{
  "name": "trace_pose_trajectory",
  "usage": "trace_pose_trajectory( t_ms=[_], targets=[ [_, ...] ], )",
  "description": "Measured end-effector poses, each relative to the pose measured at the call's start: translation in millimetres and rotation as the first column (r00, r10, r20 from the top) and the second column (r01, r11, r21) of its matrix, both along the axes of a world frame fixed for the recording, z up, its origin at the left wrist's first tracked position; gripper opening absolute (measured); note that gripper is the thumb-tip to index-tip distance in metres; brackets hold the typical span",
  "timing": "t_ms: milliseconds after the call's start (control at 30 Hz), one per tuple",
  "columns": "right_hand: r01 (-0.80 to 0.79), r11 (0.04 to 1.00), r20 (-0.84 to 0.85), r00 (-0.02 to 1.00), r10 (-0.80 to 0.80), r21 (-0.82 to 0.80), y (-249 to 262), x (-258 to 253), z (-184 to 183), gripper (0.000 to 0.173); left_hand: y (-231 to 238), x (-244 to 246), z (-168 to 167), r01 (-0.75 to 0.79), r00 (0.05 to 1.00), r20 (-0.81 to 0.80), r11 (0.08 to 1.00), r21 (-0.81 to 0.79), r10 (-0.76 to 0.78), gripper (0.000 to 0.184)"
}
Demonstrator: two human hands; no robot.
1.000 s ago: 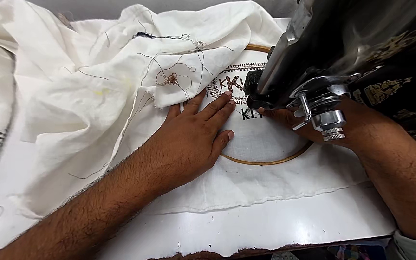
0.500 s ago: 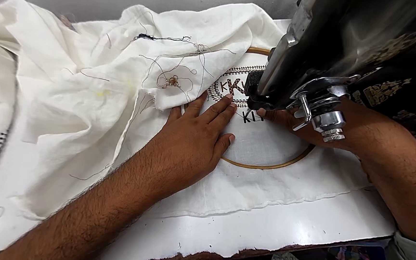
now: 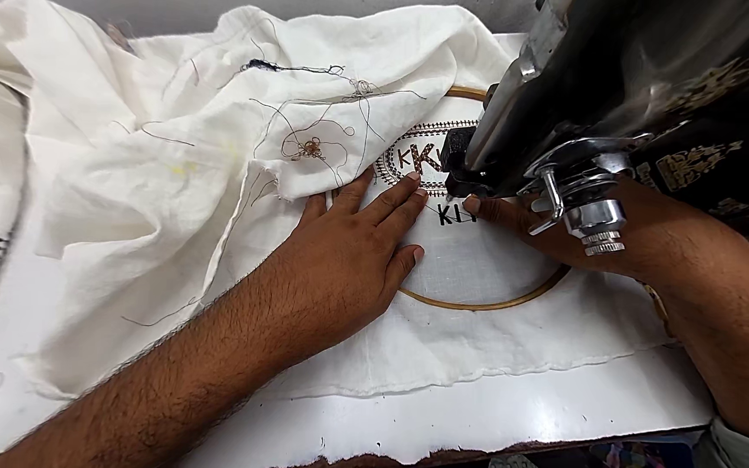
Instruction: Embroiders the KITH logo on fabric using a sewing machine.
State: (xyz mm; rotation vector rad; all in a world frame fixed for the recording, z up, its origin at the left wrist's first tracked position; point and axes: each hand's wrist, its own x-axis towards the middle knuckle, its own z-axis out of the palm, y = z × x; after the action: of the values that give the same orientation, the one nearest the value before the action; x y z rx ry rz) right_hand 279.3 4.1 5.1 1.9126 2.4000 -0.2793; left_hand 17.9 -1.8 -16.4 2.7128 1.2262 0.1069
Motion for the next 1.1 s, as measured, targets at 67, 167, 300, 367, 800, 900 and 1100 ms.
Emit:
trace_pose_trajectory(
  t_ms=[67,167,300,367,800,900,1100],
  targets=[
    [0.004,1.0,0.016,1.0,-0.004,-0.009,0.4,0.2,-0.3,0.066,-0.1,-0.1,-0.9,0.001,1.0,0.005,1.0,0.006,-0.001,0.061],
    [0.01,1.0,0.016,1.0,-0.01,-0.008,-0.6,-0.3,0.1,0.067,-0.8,-0.6,-1.3,0.003,1.0,0.015,1.0,0.012,-0.003,0.06],
    [0.019,1.0,0.017,1.0,-0.019,-0.011,-2.4,-2.6,2.9,0.065,-2.1,-0.3,1.4,0.004,1.0,0.002,1.0,-0.002,-0.004,0.06],
    [0.015,1.0,0.017,1.0,-0.015,-0.004,-3.5,-2.7,3.3,0.064,-2.8,-0.3,1.8,0.006,1.0,-0.006,1.0,-0.002,-0.006,0.061],
    [0.029,0.999,0.051,0.998,-0.027,-0.031,-3.6,-3.4,3.8,0.069,-5.0,-0.6,1.8,0.009,1.0,-0.007,1.0,0.009,-0.009,0.061],
    [0.032,0.999,0.053,0.998,-0.031,-0.018,-3.9,-3.5,3.1,0.067,-5.7,-0.8,1.3,0.009,1.0,0.0,1.0,0.008,-0.009,0.061],
    [0.033,0.999,0.058,0.998,-0.031,-0.038,-4.1,-4.1,4.5,0.064,-6.5,-0.7,1.4,0.01,1.0,-0.002,1.0,0.015,-0.01,0.061]
  ],
)
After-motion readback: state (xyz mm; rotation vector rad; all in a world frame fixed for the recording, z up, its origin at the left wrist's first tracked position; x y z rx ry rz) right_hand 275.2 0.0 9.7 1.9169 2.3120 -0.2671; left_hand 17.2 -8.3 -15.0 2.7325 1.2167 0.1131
